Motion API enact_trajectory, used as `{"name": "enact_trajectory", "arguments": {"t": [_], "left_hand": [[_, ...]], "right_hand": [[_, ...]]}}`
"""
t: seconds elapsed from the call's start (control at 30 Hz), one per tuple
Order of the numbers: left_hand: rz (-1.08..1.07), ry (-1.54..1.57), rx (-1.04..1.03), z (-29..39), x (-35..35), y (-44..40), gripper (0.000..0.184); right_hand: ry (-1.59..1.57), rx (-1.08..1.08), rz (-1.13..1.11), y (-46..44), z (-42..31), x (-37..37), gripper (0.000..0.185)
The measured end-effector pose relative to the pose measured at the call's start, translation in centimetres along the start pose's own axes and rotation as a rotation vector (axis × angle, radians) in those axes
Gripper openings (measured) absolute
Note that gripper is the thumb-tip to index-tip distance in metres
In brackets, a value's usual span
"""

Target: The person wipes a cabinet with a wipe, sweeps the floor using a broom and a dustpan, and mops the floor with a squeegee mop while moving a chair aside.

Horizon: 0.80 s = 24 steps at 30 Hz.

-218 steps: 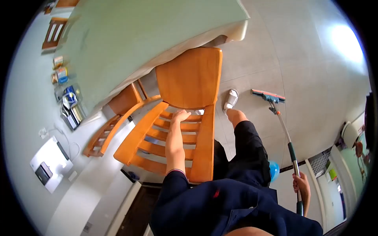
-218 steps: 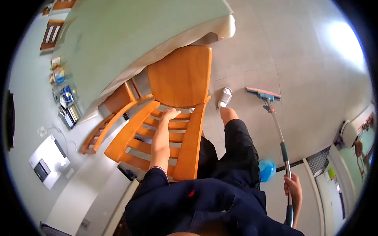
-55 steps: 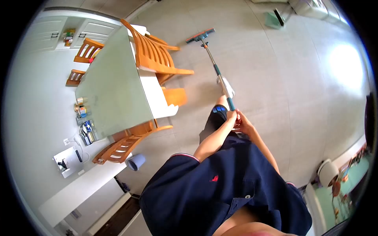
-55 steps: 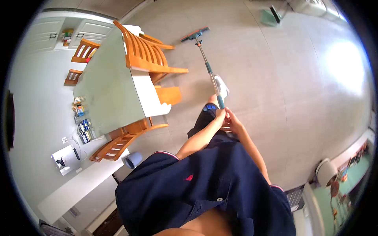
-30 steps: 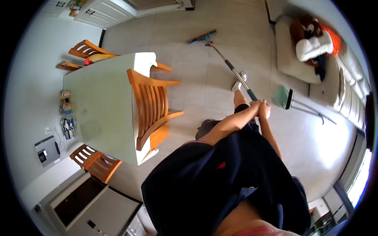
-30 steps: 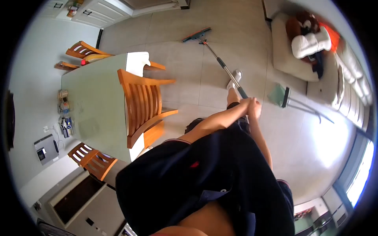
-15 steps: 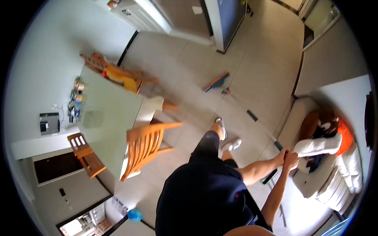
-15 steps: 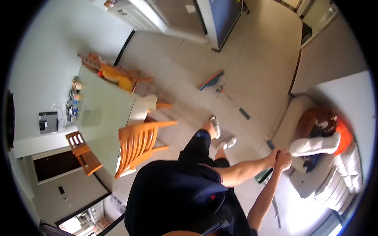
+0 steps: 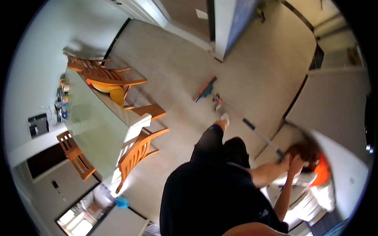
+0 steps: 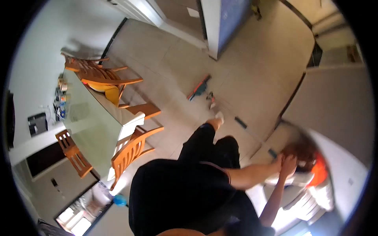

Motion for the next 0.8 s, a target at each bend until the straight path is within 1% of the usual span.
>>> {"name": "enact_trajectory", "arguments": {"t": [0.03,0.07,0.1,0.13,0.17,0.2,0.23,0.27,0.3,0.37,0.43,0.5,0.57,0.63,0.7,0.8], "left_hand": [[-0.019,0.013,-0.002,0.9,-1.9,0.0,0.034],[-0.037,0.031,-0.018,3.2,-4.5,0.7,0.034],[-0.058,0.048,-0.007,3.6,-6.0,0.3,0.034],[-0.080,0.066,-0.012,6.2,-8.2,0.0,0.034],[-0.100,0.070,-0.009,6.9,-10.1,-0.3,0.034],[-0.124,0.073,-0.010,8.7,-12.0,-0.6,0.034],[-0.145,0.095,0.005,8.2,-13.6,-0.7,0.034],[-0.170,0.111,0.009,9.1,-15.6,-1.2,0.034],[-0.195,0.125,0.006,10.0,-17.6,-1.7,0.034],[-0.248,0.147,0.003,11.6,-21.5,-2.8,0.034],[-0.312,0.163,0.015,12.5,-25.9,-4.2,0.034],[-0.386,0.179,-0.002,13.4,-30.4,-5.8,0.034],[-0.470,0.207,-0.020,14.3,-35.3,-7.5,0.034],[-0.545,0.251,-0.043,14.3,-39.4,-9.6,0.034],[-0.611,0.298,-0.083,14.4,-43.2,-11.8,0.034],[-0.675,0.396,-0.130,13.5,-45.4,-14.8,0.035]], "right_hand": [[-0.023,0.005,0.131,-0.5,0.5,-0.3,0.040],[0.028,0.067,-0.018,-0.9,-0.7,0.5,0.043],[-0.113,-0.152,-0.014,-0.2,-1.5,3.0,0.047],[-0.084,-0.159,0.045,-0.2,-3.0,5.1,0.051],[-0.131,-0.181,0.001,-0.5,-4.1,6.2,0.054],[-0.076,-0.152,0.006,-0.9,-3.2,5.0,0.055],[-0.079,-0.163,-0.004,-1.9,-2.9,5.1,0.055],[-0.085,-0.173,-0.013,-3.0,-2.6,5.4,0.055],[-0.071,-0.151,-0.027,-4.7,-2.3,5.7,0.055],[0.019,0.038,-0.027,-9.2,-2.5,6.2,0.054],[0.054,0.227,0.032,-14.1,-3.6,6.0,0.053],[-0.052,0.108,-0.081,-17.9,-7.5,9.0,0.051],[-0.024,0.169,-0.069,-23.1,-8.0,7.6,0.051],[-0.086,0.245,-0.055,-26.3,-9.2,7.9,0.052],[-0.033,0.309,-0.073,-30.1,-8.4,5.5,0.053],[-0.070,0.360,-0.114,-30.9,-6.3,4.2,0.053]]}}
Point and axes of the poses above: each hand's wrist, its own y-axis away from the middle knuckle, its own x-axis out of the back of the hand, z = x × y, the point moved 7 cm from there along -y, towards the middle knuckle, and after that the axes turned 15 degrees about x, right-handed, at the moved point
